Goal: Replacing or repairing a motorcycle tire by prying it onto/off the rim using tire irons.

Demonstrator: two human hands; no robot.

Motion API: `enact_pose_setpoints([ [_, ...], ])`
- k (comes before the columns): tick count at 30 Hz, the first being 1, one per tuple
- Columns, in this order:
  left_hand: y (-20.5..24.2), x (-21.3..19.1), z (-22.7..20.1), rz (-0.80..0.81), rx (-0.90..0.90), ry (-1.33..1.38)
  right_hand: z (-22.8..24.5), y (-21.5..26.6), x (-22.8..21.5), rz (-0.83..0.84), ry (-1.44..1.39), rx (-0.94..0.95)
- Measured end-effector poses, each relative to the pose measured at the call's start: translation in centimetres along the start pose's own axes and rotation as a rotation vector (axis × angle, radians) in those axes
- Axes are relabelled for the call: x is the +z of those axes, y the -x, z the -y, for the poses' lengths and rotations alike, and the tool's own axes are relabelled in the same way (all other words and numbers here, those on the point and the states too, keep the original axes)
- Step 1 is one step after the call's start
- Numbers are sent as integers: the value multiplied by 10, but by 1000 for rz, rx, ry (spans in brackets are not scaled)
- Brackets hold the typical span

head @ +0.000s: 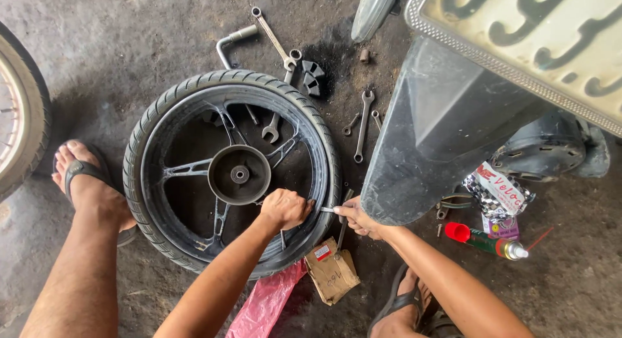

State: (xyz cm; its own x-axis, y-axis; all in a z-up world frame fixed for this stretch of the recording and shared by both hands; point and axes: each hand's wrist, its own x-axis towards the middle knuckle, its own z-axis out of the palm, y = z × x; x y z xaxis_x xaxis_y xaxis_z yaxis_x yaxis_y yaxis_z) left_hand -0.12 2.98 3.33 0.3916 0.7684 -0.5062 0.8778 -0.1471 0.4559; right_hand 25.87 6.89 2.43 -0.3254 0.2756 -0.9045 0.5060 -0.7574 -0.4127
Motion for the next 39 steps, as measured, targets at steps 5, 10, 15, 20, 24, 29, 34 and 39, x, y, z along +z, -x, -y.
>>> enact_pose_setpoints([
  [5,-4,2,0,-15,-19,4,-4,13,23,-76,-67,16],
  [10,-2,10,3,-53,-16,-12,-24,18,94,-426,-250,44],
  [15,-5,22,14,-154,26,-16,-28,-5,89,-318,-391,145],
  [20,0,12,12,-102,-36,56,-5,21,29,-97,-179,149],
  [24,1,14,12,-81,2,40,-23,25,46,-280,-124,-196],
  [29,1,10,11,-31,15,29,-11,17,31,-227,-168,-229],
  [34,-5,16,15,-111,32,76,-7,-5,-3,15,-80,-143],
  [39,-4,16,13,-131,48,63,17,-10,-8,20,56,-118],
])
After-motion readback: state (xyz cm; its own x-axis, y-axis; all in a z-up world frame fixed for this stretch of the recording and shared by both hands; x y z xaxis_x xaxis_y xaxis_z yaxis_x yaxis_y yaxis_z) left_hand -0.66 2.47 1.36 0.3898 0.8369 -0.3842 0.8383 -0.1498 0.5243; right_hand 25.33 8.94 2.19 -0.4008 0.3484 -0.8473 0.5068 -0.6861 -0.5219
